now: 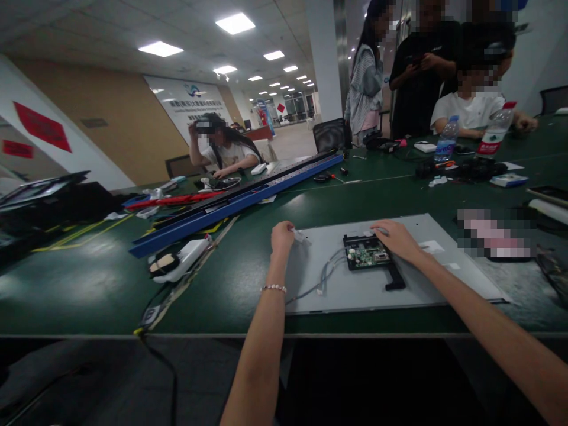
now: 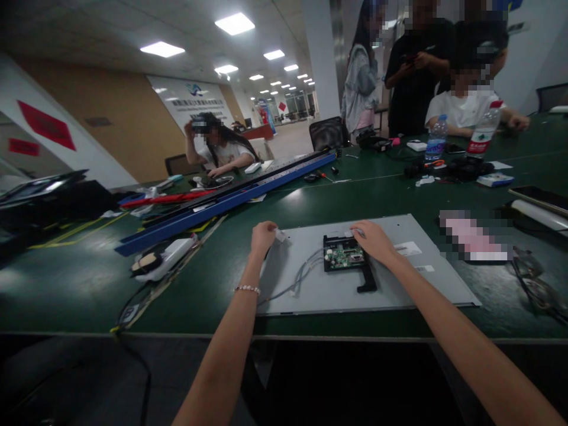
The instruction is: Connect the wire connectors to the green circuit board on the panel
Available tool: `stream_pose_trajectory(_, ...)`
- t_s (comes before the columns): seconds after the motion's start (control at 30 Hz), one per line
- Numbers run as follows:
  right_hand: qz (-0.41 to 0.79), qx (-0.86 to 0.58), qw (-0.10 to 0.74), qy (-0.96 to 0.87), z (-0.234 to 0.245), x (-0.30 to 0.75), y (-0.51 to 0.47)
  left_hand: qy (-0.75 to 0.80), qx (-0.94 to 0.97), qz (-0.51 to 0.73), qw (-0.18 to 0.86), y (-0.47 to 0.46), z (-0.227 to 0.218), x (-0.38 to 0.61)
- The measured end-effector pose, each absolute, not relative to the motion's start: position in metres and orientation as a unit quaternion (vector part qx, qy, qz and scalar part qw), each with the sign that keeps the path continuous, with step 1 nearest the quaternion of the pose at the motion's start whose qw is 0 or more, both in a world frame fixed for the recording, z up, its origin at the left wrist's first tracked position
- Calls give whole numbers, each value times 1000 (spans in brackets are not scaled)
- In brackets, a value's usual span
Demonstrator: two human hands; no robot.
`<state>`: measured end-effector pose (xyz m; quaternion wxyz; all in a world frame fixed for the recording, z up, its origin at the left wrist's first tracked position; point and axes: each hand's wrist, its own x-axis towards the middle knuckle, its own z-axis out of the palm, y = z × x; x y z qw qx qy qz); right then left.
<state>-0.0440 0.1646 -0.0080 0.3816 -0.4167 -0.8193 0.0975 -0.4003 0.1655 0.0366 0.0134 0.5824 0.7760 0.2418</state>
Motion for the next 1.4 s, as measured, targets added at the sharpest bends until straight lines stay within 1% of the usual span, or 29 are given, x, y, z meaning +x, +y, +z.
stream_pose_trajectory(0.1, 99, -416, 381, -820, -6, -44, 163, 753, 594, 285, 10, 166, 45, -395)
stream_pose_trajectory(0.17, 101, -417, 382, -819, -5, -44, 161, 722, 602, 340, 41, 166, 53, -390)
stream_pose_trajectory(0.27, 106, -418, 386, -815, -2, -42, 158, 662, 594, 433, 143, 160, 71, -379)
stream_pose_trajectory(0.33, 110, -420, 393, -811, 0, -41, 157, 619, 592, 469, 214, 149, 82, -370)
stream_pose_trajectory(0.4, 114, -422, 402, -804, 3, -41, 155, 584, 606, 470, 267, 134, 88, -361)
stream_pose_trajectory(0.47, 118, -423, 412, -798, 7, -43, 150, 571, 623, 448, 293, 117, 87, -352)
stream_pose_trajectory(0.57, 132, -400, 417, -805, 17, -53, 133, 573, 641, 412, 303, 96, 73, -341)
stream_pose_trajectory(0.67, 148, -323, 389, -850, 29, -69, 104, 577, 653, 388, 301, 85, 55, -334)
stream_pose_trajectory(0.8, 112, -203, 306, -923, 34, -89, 67, 610, 665, 350, 251, 76, 42, -326)
stream_pose_trajectory(0.93, 79, -186, 258, -945, 32, -98, 49, 640, 678, 318, 174, 70, 40, -321)
stream_pose_trajectory(1.1, 62, -190, 257, -945, 29, -103, 39, 668, 689, 263, 99, 64, 40, -321)
stream_pose_trajectory(1.3, 66, -207, 259, -941, 23, -110, 34, 651, 707, 258, -94, 37, 51, -298)
stream_pose_trajectory(1.4, 63, -216, 261, -939, 23, -111, 32, 628, 739, 213, -123, 17, 53, -282)
